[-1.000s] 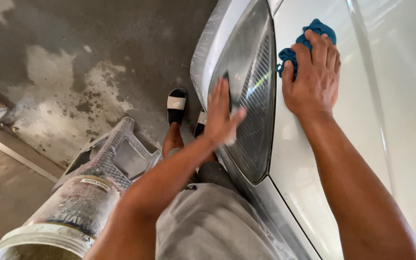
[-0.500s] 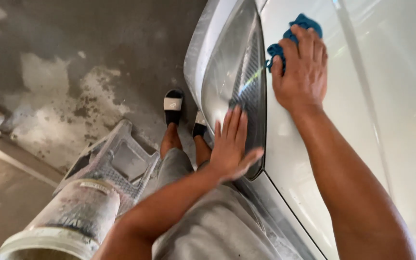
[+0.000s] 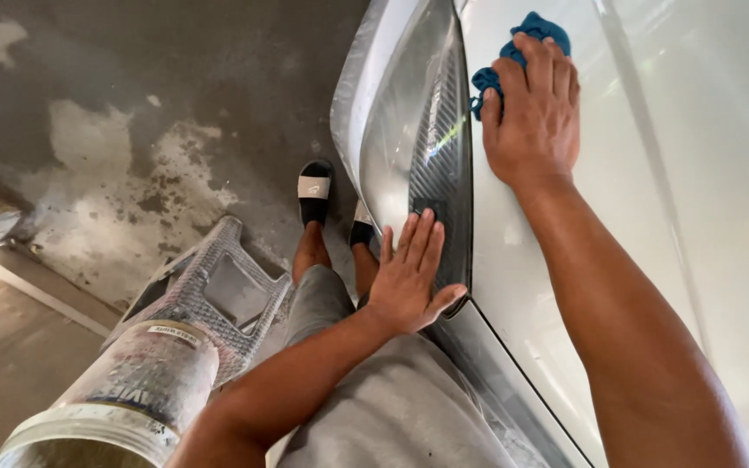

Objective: The person cleans the front headlight of a white car using a blue cloth and a black sanding block. They repeatedly dip the cloth into a bucket of water, then scrub the headlight surface and the surrounding bumper area.

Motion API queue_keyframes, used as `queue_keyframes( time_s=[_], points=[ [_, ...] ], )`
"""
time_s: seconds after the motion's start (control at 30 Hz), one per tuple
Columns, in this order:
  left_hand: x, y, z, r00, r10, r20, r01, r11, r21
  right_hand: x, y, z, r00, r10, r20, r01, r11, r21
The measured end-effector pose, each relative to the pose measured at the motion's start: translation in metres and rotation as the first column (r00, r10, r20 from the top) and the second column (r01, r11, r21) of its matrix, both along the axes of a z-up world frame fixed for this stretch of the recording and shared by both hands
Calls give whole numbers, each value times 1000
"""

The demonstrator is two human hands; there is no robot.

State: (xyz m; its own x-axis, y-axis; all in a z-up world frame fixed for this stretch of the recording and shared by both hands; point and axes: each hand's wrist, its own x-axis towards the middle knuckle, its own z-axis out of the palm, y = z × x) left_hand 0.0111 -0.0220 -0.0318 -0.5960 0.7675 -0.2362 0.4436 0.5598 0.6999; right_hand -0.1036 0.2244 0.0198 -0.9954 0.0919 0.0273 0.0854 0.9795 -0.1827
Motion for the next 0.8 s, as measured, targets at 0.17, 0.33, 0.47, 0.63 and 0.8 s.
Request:
queue_keyframes(
  time_s=[0.17, 0.33, 0.47, 0.63, 0.8],
  points=[
    [-104, 56, -3, 999, 44, 16, -42, 994, -102, 3, 5, -8, 1000, 10, -19, -10, 1000, 8],
    [-130, 65, -1, 987, 158, 26, -156, 986, -65, 6, 2, -12, 1000, -16, -12, 15, 1000, -20],
    [-27, 9, 18, 1000, 14, -20, -14, 1000, 5, 4, 5, -13, 998, 13, -54, -14, 1000, -17],
    [-29, 19, 11, 997, -69, -32, 68, 997, -21, 1, 7, -13, 998, 18, -52, -19, 1000, -18],
    [-145, 81, -1, 995, 104, 5, -104, 993, -50, 3, 7, -14, 999, -7, -44, 7, 1000, -10]
  ],
)
